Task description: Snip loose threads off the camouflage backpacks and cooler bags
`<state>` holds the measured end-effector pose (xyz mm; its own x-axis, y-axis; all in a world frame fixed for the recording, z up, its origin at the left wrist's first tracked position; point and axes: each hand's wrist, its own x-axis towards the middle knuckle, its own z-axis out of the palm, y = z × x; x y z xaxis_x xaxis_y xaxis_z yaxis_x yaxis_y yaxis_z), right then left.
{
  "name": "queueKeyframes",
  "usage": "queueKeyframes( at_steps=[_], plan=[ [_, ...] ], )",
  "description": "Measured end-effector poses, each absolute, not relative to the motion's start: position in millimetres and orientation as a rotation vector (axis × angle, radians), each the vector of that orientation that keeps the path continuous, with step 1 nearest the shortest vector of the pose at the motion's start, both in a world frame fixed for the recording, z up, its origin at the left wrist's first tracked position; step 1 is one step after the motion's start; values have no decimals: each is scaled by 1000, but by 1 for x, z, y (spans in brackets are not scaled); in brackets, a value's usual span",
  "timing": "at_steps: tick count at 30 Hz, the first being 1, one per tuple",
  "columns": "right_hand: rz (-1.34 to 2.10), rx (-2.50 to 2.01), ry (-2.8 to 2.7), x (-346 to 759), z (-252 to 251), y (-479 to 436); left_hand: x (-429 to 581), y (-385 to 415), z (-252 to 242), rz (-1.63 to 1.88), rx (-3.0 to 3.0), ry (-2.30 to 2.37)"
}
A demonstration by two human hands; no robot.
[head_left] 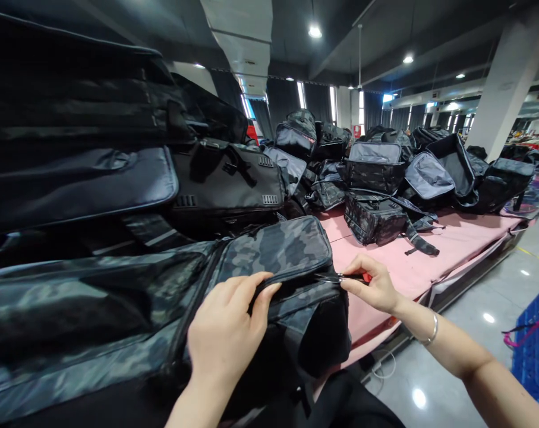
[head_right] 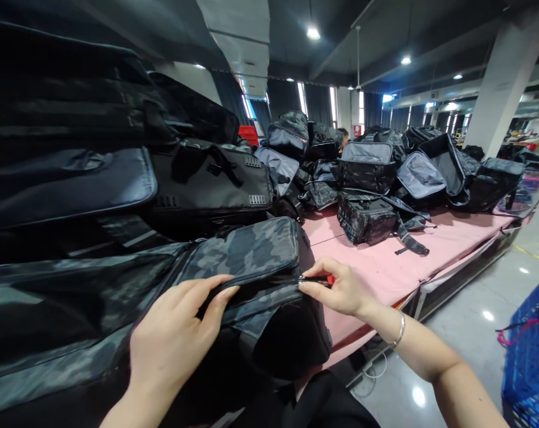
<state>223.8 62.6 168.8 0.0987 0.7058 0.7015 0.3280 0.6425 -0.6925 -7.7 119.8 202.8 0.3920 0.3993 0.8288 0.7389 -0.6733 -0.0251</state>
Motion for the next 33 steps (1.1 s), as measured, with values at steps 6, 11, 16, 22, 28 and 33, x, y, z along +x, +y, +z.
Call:
queueKeyframes(
  at_steps=[6, 11, 16, 22, 28, 33],
  plan=[
    [317, -953, -1265, 232, 137, 39, 8, 81, 195, -1281, -2191, -651],
    [259, -1016, -1288, 230, 128, 29, 33, 70, 192, -1128, -2419, -477],
    [124, -1048, -1399, 229, 127, 25, 41, 75, 191, -1251, -2381, -654],
    [-31, -993, -1570, 225, 134, 26, 43, 75, 194, -1318, -2497, -867],
    [-57, -937, -1667, 221, 144, 31, 45, 77, 194, -1313, -2579, -961],
    [-96, -876, -1703, 221, 149, 37, 43, 75, 198, -1393, -2625, -1017]
  ],
)
